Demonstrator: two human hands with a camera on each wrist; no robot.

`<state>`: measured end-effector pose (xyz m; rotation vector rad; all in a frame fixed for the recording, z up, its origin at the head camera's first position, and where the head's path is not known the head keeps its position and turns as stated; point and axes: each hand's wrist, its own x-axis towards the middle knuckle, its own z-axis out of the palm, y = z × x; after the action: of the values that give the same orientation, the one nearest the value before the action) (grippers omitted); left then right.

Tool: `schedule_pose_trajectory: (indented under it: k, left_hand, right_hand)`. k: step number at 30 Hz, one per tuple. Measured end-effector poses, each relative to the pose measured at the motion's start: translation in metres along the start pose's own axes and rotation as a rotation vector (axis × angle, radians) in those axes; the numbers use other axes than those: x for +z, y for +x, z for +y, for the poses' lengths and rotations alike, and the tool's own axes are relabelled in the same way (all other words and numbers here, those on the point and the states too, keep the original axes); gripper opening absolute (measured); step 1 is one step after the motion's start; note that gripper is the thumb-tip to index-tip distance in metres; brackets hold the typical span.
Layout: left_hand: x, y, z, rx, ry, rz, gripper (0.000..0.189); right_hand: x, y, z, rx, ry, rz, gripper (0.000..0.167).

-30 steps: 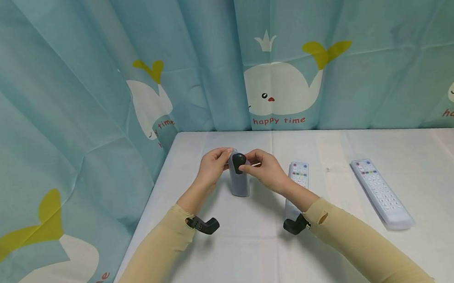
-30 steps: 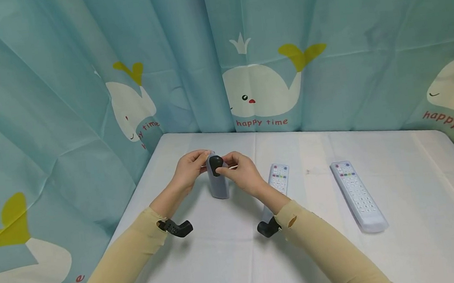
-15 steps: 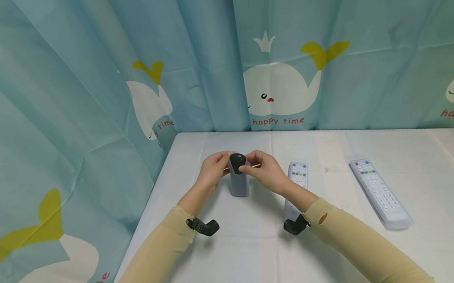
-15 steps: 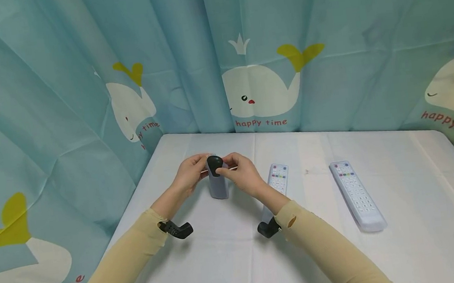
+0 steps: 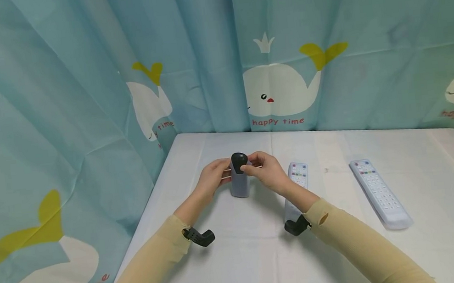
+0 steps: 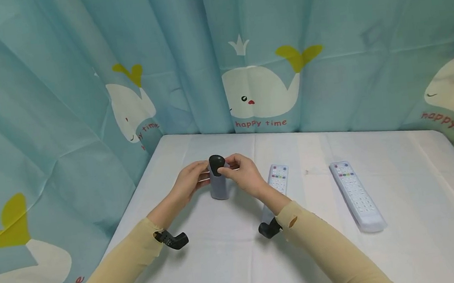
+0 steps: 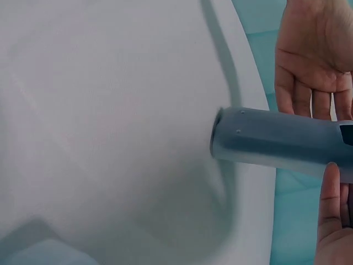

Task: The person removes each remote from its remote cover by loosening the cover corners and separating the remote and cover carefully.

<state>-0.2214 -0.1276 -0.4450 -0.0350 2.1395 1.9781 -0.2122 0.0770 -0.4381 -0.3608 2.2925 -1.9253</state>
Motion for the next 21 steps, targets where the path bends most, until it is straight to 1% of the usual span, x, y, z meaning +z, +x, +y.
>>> schedule_pose_trajectory:
  k: [2,7,12,15,21]
  left_hand:
    - [-0.0001,-0.0004,-0.0003,0.005,-0.001,-0.001,0.039]
    - [-0.0002,0.0014,-0.0003,-0.014,0.009,-0.003,0.037]
    - [0.0007,0.0008,0.0015,-0.018,0.021,0.001,0.036]
    - [0.0012,0.0015,0.0011,-0.015,0.033,0.007,0.036]
    - [0.0014,0.0034,-0.0037,-0.032,0.048,0.011,0.034]
  right_hand:
    - [-0.0004,0.0046,0.0095,0.019,0.024,0.007,0.036]
    - [0.0007,0.0028,0.0099,0.066,0.097,0.024,0.042]
    - [0.0001,-0.0012,0.0108,0.073,0.204,0.047,0.041]
    - [0.0004,-0.0028,0.009,0.087,0.241,0.057,0.04]
    - [0.0023,-0.0041,0.0063,0.16,0.294,0.079,0.035]
